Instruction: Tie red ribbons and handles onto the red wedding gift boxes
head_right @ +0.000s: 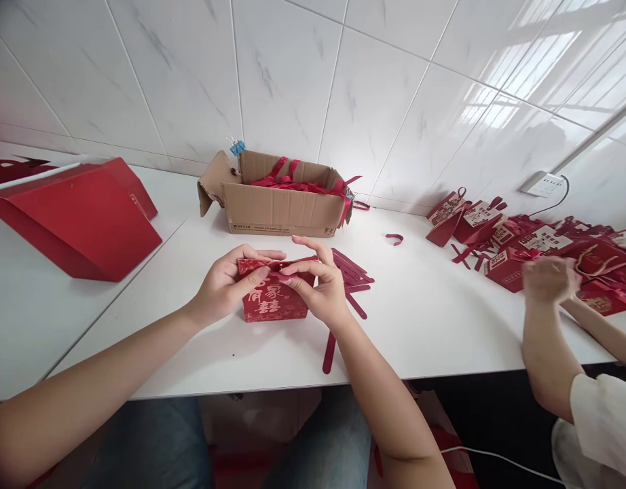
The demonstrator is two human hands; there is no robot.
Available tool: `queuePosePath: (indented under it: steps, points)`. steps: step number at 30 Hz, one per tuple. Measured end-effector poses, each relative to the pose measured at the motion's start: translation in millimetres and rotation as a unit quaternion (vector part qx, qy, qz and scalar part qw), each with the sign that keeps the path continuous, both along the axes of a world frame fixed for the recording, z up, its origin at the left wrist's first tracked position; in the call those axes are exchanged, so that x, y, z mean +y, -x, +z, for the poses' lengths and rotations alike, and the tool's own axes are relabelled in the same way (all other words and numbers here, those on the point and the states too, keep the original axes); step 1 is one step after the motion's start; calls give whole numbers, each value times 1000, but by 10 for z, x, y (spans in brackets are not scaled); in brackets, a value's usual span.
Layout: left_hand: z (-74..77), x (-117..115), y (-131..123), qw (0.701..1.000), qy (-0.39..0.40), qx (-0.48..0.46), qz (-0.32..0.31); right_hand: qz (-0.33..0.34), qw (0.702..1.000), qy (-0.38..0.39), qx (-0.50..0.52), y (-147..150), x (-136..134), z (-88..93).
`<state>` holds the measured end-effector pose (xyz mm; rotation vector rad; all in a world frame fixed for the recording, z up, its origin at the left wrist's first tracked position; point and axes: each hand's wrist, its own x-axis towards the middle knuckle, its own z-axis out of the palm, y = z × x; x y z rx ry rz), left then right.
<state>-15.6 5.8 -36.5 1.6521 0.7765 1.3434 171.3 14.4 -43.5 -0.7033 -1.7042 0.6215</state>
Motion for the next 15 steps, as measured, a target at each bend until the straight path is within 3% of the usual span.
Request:
queuePosePath:
  steps: [15]
  points:
    - [-12,-83,-15,999,-27,14,21,41,998,-40,0,-100,26,-24]
